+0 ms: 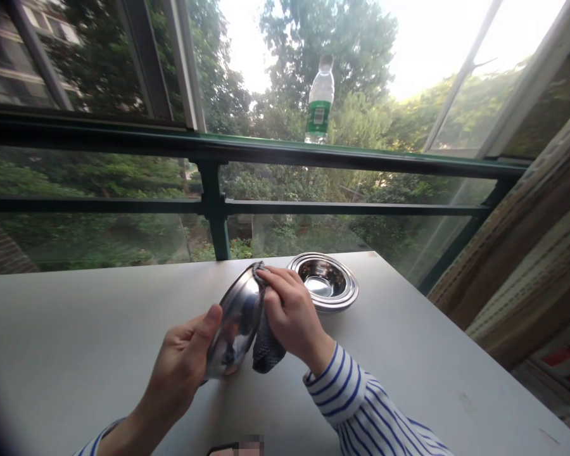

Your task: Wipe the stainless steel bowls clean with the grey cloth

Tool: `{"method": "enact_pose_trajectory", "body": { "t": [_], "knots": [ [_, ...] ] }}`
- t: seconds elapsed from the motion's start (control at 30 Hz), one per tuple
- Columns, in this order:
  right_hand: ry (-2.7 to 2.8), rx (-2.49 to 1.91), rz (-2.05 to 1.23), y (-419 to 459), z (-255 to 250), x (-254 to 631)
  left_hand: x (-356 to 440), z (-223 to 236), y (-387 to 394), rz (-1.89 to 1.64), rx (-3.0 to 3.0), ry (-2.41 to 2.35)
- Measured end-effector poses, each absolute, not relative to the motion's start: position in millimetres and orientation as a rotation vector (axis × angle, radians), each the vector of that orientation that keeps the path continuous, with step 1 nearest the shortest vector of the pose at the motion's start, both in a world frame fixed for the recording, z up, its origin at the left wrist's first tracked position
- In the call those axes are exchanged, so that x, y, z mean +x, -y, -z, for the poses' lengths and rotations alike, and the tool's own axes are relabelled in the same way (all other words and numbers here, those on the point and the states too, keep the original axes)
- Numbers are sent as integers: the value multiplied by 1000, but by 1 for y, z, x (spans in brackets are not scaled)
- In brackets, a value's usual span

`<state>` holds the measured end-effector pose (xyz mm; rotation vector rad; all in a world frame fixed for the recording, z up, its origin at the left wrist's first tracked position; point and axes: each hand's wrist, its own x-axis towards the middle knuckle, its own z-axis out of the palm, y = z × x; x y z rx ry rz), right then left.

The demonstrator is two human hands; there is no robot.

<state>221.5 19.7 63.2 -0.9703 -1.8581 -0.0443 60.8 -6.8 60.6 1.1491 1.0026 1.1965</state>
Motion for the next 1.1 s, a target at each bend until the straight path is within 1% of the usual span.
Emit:
{"method": "enact_pose_trajectory", "body": {
  "t": [0.07,0.23,0.43,0.67,0.87,1.1],
  "knots": [
    [1867,-956,50,-17,-65,221,62,-62,8,-1197,1170,-1000],
    [2086,-692,216,-6,-67,214,60,-63,5,-1267,1196,-993],
    [1809,-1014,-46,-21,-63,221,60,-59,7,-1135,1189,-956],
    [2075,-680,196,-4,-69,212,61,-66,10,-1243,1095,-1001],
    [1830,-997,-13,-20,-65,222,63,-65,12,-1183,1128,-989],
    [2138,-572,302,2,-66,207,55,-65,2,-1220,1190,-964]
  ]
}}
